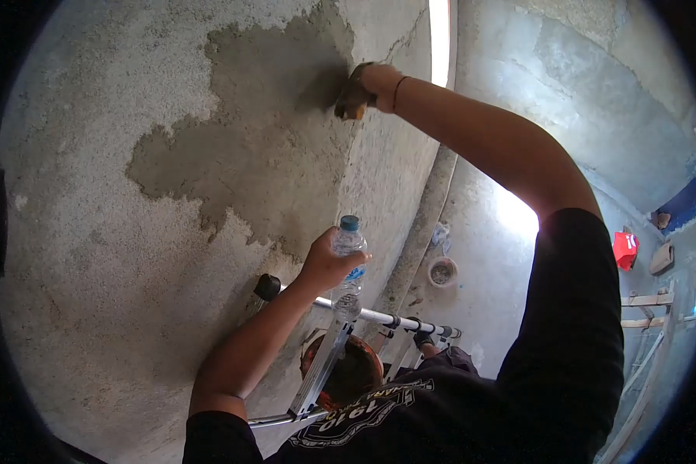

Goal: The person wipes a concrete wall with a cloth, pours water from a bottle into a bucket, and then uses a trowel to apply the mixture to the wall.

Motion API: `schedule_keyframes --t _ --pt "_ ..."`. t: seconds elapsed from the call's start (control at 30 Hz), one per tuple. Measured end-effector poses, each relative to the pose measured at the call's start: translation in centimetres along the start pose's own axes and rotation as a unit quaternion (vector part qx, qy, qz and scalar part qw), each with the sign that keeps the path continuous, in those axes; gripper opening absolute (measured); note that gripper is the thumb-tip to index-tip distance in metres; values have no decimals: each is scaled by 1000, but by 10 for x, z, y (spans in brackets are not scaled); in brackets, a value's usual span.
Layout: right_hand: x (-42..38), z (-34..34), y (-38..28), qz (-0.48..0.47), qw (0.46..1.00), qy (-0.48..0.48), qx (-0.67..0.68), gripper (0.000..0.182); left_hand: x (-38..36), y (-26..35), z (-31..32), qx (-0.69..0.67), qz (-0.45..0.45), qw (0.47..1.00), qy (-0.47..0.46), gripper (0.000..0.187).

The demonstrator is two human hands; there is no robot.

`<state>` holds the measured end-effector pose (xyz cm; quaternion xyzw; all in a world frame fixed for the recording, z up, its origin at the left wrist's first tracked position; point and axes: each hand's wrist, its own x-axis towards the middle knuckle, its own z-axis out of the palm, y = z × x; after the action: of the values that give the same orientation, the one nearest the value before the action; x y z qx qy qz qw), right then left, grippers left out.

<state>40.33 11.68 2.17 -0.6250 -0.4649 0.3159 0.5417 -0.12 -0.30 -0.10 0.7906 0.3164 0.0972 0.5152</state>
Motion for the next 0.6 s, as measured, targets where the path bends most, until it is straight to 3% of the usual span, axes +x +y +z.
schedule_keyframes --t 0.03,0.07,0.13,0.2,0.27,0.3,0.33,0.4,0.47,0.53,0.6 --pt "-64 22 -63 0 1000 -1 2 22 0 1 -1 -4 5 1000 2 37" --pt "-104 68 -155 171 959 148 168 23 0 3 -2 -3 3 1000 1 37" --pt "-107 65 -188 134 961 116 213 24 -1 4 -2 -4 -1 1000 -3 37" --pt "-104 40 -201 -46 993 10 107 28 -1 4 -1 3 -1 1000 -5 37" --pt "-114 22 -229 -209 952 -193 114 31 -3 -1 0 11 0 1000 -2 37" --pt "-108 24 -215 -121 953 -39 275 33 -1 -7 2 17 3 1000 3 44" --pt "-105 25 -198 -125 953 -43 272 33 2 -11 3 23 8 1000 8 51" --pt "-112 35 -160 -1 981 -15 192 32 1 -13 5 22 10 1000 5 54" --pt "-121 62 -140 125 957 67 253 32 2 -9 3 23 14 1000 1 58" --pt "-129 77 -144 173 958 76 217 32 -1 0 -1 15 -13 1000 -24 60" --pt "-141 93 -191 132 969 62 197 30 1 -5 0 27 -5 1000 -8 58"
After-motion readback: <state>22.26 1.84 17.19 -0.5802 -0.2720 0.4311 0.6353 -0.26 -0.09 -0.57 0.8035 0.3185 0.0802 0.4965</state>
